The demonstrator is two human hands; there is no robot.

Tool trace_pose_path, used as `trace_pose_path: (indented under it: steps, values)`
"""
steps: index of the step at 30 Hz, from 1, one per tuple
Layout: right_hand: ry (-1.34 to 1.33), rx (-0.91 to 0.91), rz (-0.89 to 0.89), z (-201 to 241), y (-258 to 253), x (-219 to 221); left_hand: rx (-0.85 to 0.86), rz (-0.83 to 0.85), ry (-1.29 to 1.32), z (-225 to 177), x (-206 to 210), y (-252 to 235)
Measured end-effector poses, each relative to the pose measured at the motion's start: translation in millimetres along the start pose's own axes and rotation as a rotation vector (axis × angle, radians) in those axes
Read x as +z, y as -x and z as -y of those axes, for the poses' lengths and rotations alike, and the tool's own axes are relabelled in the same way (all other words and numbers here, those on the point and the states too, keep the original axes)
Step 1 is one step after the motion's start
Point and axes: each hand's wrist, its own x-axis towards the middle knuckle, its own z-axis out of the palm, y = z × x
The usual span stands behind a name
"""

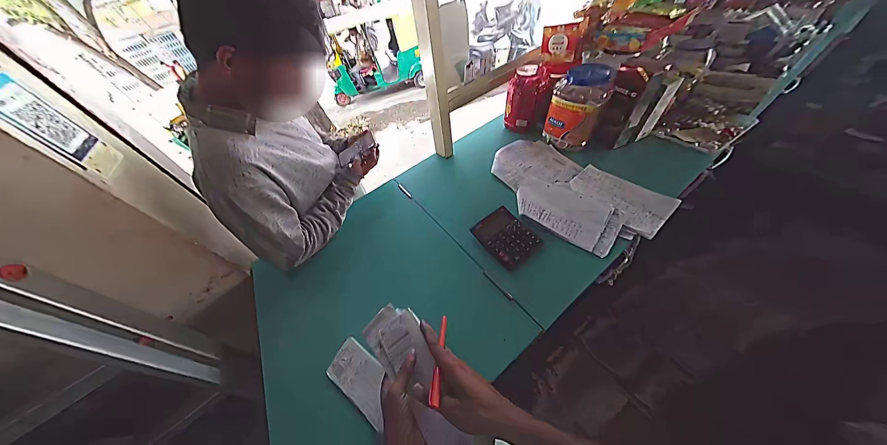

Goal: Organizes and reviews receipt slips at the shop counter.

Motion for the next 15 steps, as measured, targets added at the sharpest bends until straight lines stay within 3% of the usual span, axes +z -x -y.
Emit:
trace_pose_path:
  steps: [4, 9, 12, 15]
  values:
    - [-0.200, -0.005, -0.177, 7.1, -0.9, -8.9, 0.106, 0.051, -0.054, -9.9, 17.1, -5.8]
    - [-0.459, -0.057, -0.204, 4.5, -5.5, -25.6, 0.155, 0.211, -0.062, -22.4, 29.6, -12.0]
    - [-0.610, -0.036, -0.249, 4.3, -3.1, -38.8, 0.135, 0.289, -0.005, -20.8, 18.4, -20.9]
    - [-0.618, 0.019, -0.284, 1.5, -7.8, -55.6, 0.089, 0.244, 0.000, -20.3, -8.1, -27.7]
